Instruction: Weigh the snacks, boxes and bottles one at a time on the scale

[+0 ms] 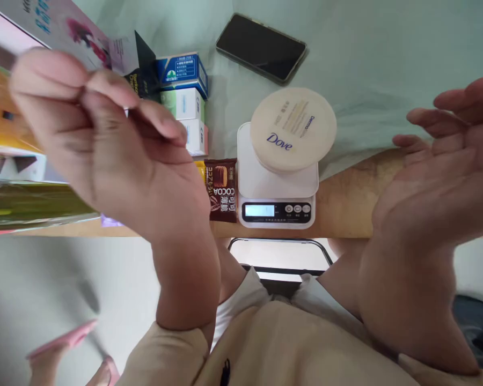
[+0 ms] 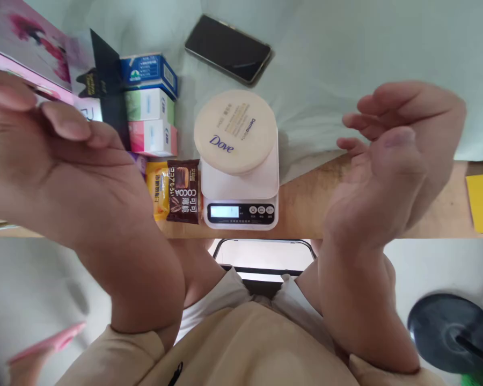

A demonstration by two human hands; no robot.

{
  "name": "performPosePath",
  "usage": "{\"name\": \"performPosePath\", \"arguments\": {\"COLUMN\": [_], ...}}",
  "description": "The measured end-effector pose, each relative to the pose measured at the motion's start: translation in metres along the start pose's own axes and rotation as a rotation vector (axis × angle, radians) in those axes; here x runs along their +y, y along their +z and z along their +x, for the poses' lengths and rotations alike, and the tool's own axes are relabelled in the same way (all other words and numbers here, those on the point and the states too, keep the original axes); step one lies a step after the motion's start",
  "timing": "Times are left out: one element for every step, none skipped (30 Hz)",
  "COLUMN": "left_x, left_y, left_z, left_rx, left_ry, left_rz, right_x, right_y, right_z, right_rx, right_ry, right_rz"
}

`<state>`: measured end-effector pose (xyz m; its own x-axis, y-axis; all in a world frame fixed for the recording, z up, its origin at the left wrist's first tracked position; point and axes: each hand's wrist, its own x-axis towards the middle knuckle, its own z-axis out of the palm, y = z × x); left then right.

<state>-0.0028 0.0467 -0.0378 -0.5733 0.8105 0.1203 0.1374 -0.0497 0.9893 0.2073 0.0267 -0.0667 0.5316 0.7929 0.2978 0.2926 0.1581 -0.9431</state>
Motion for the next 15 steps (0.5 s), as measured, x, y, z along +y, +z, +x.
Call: {"name": "performPosePath", "arguments": {"left_x": [-0.001,-0.001,0.0,0.001,0.003,0.005,0.008,0.01,0.011,0.012,0.012,0.011,0.01,0.008,0.005], "left_y": [0.002,0.004,0.007,0.01,0.013,0.016,0.018,0.021,0.023,0.025,0.027,0.028,0.028,0.028,0.027], "left_z": [-0.003,-0.005,-0.008,-0.01,-0.012,-0.013,-0.014,-0.015,-0.015,-0.016,-0.016,-0.015,-0.015,-0.015,-0.014], "left_rx": [0.006,-0.01,-0.039,-0.083,-0.115,-0.141,-0.162,-0.18,-0.197,-0.193,-0.168,-0.134,-0.112,-0.113,-0.136], "left_ry": [0.065,0.095,0.103,0.108,0.123,0.136,0.15,0.15,0.123,0.091,0.077,0.096,0.136,0.185,0.235], "left_rz": [-0.043,-0.088,-0.121,-0.138,-0.161,-0.184,-0.206,-0.225,-0.238,-0.233,-0.207,-0.169,-0.128,-0.089,-0.061], "right_x": [0.001,0.002,0.004,0.007,0.01,0.014,0.018,0.02,0.022,0.022,0.021,0.019,0.017,0.015,0.013], "right_y": [-0.001,-0.003,-0.005,-0.008,-0.011,-0.014,-0.017,-0.02,-0.021,-0.022,-0.022,-0.022,-0.021,-0.02,-0.019], "right_z": [0.001,0.002,0.003,0.005,0.006,0.008,0.009,0.01,0.009,0.008,0.006,0.004,0.002,0.0,-0.001], "right_rx": [-0.014,-0.022,-0.029,-0.038,-0.056,-0.078,-0.098,-0.117,-0.128,-0.123,-0.113,-0.101,-0.097,-0.101,-0.105], "right_ry": [-0.001,0.005,0.022,0.039,0.056,0.068,0.076,0.078,0.08,0.08,0.087,0.094,0.1,0.106,0.106], "right_rz": [0.003,0.012,0.023,0.029,0.032,0.029,0.02,0.012,0.007,0.005,0.004,0.005,0.005,0.004,0.002]}}
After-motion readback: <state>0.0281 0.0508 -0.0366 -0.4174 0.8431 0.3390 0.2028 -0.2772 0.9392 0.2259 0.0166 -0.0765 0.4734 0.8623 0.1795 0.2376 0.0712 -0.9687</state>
